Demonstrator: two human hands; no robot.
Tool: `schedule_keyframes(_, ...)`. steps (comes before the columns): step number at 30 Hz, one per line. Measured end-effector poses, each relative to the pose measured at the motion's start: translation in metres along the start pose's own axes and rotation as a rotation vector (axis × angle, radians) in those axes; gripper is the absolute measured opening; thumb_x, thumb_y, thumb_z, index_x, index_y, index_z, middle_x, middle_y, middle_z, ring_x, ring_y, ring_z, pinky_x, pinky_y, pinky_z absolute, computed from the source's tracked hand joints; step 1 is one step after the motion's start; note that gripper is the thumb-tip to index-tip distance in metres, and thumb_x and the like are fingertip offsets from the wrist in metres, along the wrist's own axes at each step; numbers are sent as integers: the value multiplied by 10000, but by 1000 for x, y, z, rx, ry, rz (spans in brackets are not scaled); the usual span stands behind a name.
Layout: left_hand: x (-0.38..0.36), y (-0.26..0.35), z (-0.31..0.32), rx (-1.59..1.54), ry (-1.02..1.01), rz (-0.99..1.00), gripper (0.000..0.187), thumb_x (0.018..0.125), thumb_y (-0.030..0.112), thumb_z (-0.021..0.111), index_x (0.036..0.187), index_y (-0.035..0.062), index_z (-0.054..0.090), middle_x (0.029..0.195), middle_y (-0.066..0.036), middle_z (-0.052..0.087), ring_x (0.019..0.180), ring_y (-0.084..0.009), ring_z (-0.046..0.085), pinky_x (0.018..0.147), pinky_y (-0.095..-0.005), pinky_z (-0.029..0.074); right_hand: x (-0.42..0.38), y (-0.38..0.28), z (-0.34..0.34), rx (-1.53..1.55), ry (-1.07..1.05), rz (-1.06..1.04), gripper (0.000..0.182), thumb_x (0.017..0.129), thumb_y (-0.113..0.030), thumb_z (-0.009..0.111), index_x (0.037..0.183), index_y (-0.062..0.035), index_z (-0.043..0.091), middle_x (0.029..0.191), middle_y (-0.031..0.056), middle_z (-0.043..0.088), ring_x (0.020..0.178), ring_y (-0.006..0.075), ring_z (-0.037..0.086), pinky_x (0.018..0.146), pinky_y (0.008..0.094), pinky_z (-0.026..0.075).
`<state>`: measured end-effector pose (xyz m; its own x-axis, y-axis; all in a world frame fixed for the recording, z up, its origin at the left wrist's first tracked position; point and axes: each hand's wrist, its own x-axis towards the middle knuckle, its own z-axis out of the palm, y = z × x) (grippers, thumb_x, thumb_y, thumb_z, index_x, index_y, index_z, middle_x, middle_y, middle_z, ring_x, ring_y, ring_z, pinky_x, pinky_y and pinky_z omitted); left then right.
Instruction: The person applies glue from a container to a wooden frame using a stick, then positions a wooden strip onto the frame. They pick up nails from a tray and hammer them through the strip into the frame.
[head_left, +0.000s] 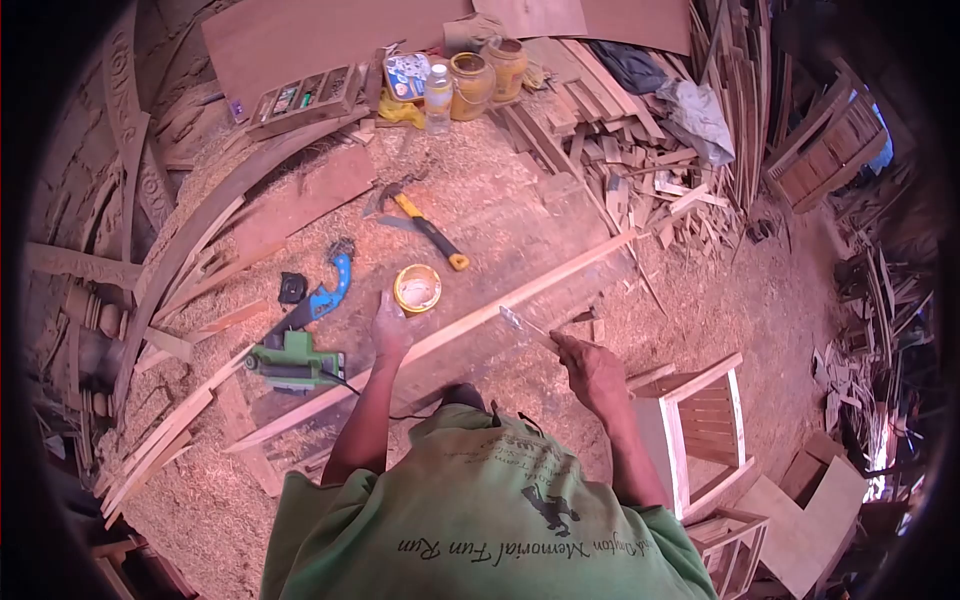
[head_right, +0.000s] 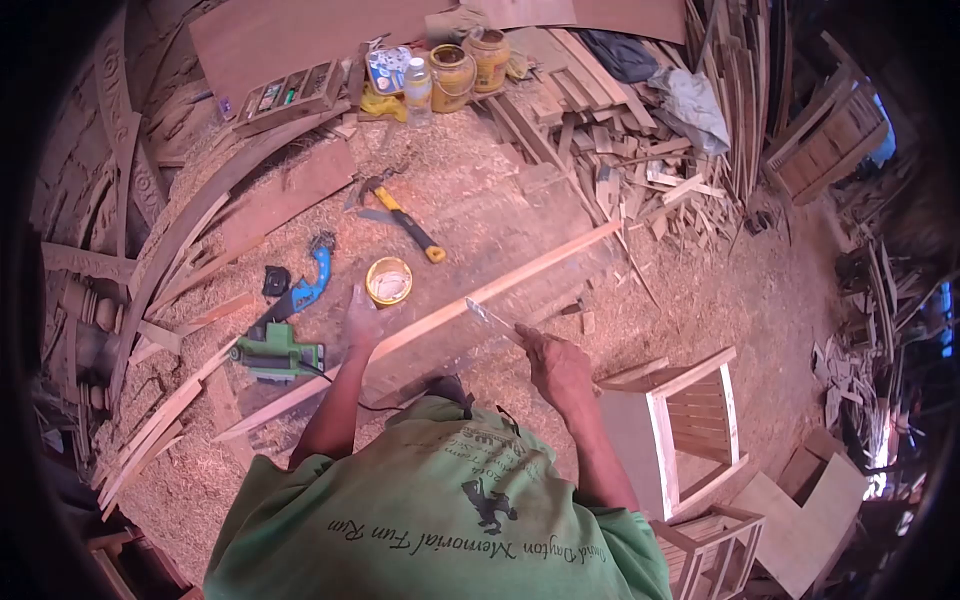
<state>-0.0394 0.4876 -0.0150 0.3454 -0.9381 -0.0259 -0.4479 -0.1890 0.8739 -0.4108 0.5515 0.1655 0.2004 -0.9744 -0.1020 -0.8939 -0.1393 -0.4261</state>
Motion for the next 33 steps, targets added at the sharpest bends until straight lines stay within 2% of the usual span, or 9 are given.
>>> schedule_keyframes(4,30,-13,-12,41,-19,40,1162,752,311,976,1667,47,309,1500,-228,597,1382,-332,602,1143,-424,500,41,-38,16,155,-21,28,344,1041,-223,651,1366,-155,743,1030,156,804,930,351,783,828,450,603)
schedule_keyframes(10,19,-5,-37,207,-78,-146,1222,689,430,1004,1639,85,317,1474,-259,595,1311,-470,607,1092,-516,520,90,-68,22,259,-55,45,354,1042,-223,646,1372,-132,733,1045,192,789,964,376,769,857,471,593)
schedule_keyframes(13,4,17,-58,176,-28,-207,1202,691,383,1016,1623,74,322,1493,-265,571,1320,-426,605,1100,-503,512,114,-72,18,266,-88,45,372,1037,-190,628,1392,-118,717,1030,207,784,949,366,768,855,465,590)
schedule_keyframes(14,1,25,-62,240,99,22,1195,686,390,1015,1620,85,334,1500,-257,549,1355,-455,543,1133,-539,463,121,-69,20,247,-94,29,385,1042,-184,621,1409,-106,705,1013,194,794,924,335,778,849,434,594)
schedule_keyframes(17,9,57,-60,449,227,192,1187,666,518,980,1629,168,382,1463,-221,573,1318,-426,544,1134,-550,437,142,-69,22,265,-119,17,410,1038,-142,599,1436,-91,684,985,162,806,859,265,767,834,386,595)
schedule_keyframes(23,55,71,-7,837,138,311,964,702,571,909,1505,172,556,1393,-191,600,1261,-399,554,1051,-556,454,194,-35,68,780,-174,87,432,1019,-61,581,1444,-39,654,1045,110,783,837,162,696,775,325,583)
schedule_keyframes(24,60,71,-1,802,101,273,771,767,519,869,1403,159,623,1328,-164,612,1233,-401,556,1030,-551,458,209,-29,72,828,-169,87,416,1023,-62,588,1431,-19,655,1021,78,734,810,150,686,749,310,578)
schedule_keyframes(27,58,73,17,878,15,208,586,824,458,824,1280,132,657,1285,-154,605,1212,-409,558,1017,-557,459,249,-8,88,1263,14,381,423,1002,-37,591,1419,9,645,945,59,688,761,133,660,690,293,554)
schedule_keyframes(33,55,71,39,936,158,194,465,868,410,792,1194,110,653,1274,-162,591,1250,-408,560,1017,-571,465,355,140,160,1070,440,446,426,942,15,603,1364,45,653,853,62,675,641,118,588,560,262,469)
